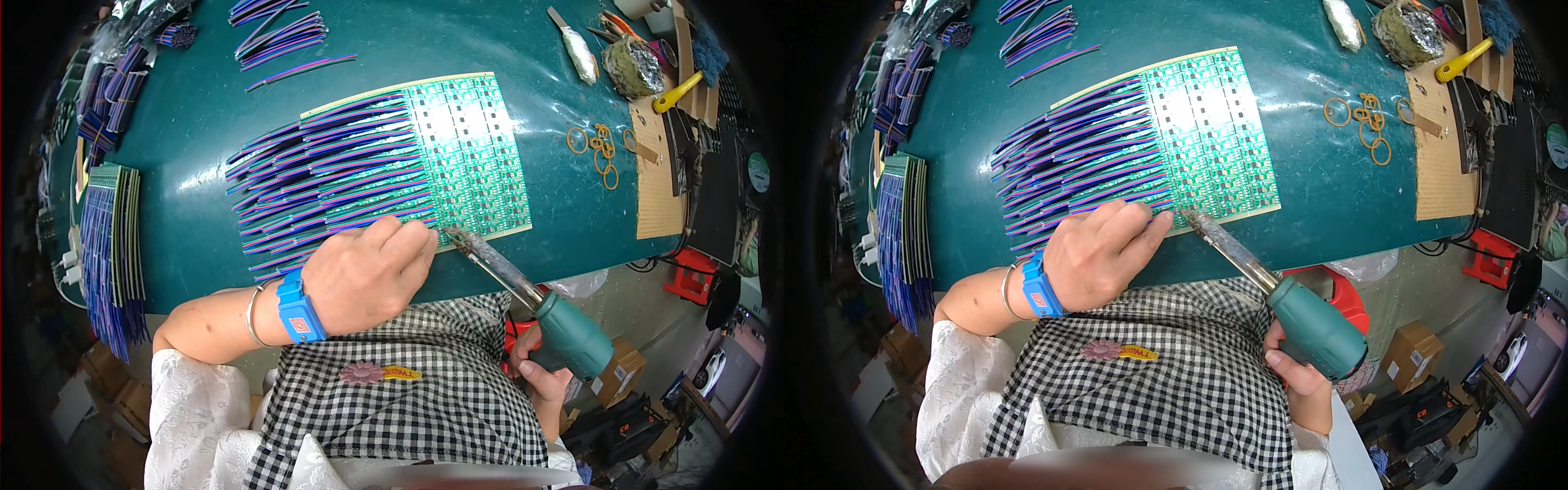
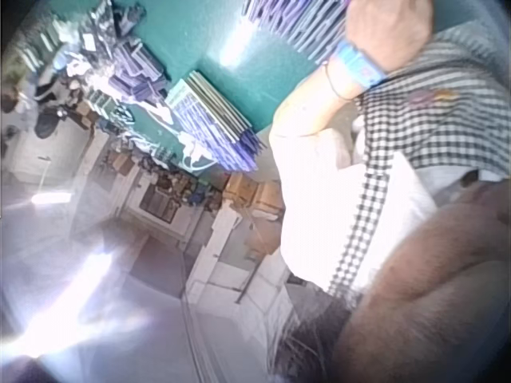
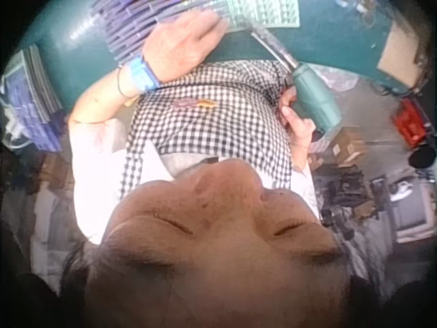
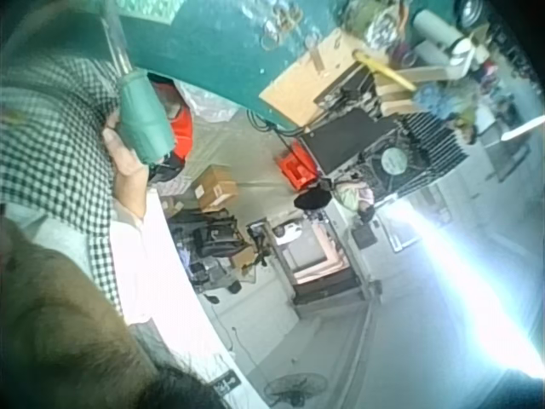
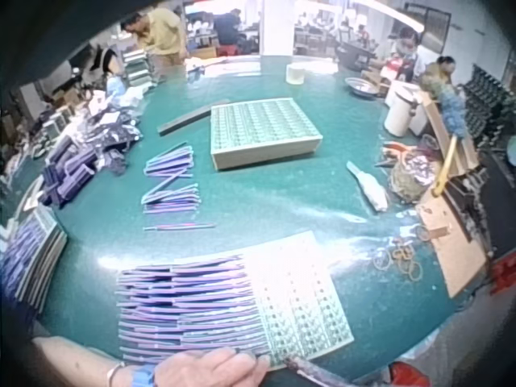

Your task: The person places ribbon wires onto a circuit board and solders them into place using a soldering tool.

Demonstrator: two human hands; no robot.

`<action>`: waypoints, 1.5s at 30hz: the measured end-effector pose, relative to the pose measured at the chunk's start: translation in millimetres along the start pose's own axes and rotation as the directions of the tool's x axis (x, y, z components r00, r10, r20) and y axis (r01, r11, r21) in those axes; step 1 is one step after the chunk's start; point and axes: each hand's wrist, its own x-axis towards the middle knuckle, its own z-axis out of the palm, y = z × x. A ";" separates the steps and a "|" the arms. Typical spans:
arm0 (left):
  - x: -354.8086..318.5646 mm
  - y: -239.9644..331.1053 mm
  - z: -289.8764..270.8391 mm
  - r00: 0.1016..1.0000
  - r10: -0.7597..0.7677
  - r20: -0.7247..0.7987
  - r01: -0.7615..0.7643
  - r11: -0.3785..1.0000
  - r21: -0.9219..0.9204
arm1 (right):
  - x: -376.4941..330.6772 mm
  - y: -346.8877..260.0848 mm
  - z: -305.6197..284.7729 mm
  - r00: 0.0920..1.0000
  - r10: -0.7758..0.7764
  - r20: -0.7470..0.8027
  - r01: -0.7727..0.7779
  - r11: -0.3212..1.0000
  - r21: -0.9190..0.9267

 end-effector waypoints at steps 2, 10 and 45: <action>0.1 -0.4 0.2 1.000 0.009 0.004 -0.009 1.000 0.022 | -1.2 5.1 -2.5 1.000 -0.015 0.003 0.015 0.998 -0.062; 0.1 0.1 -0.3 1.000 -0.005 0.003 0.005 1.000 -0.030 | 0.3 -7.6 4.9 1.000 -0.009 -0.002 0.009 0.996 0.087; -3.3 -4.0 1.1 0.999 0.027 0.017 -0.026 0.996 -0.087 | -2.5 -8.9 3.7 0.998 0.016 -0.061 -0.008 0.991 0.132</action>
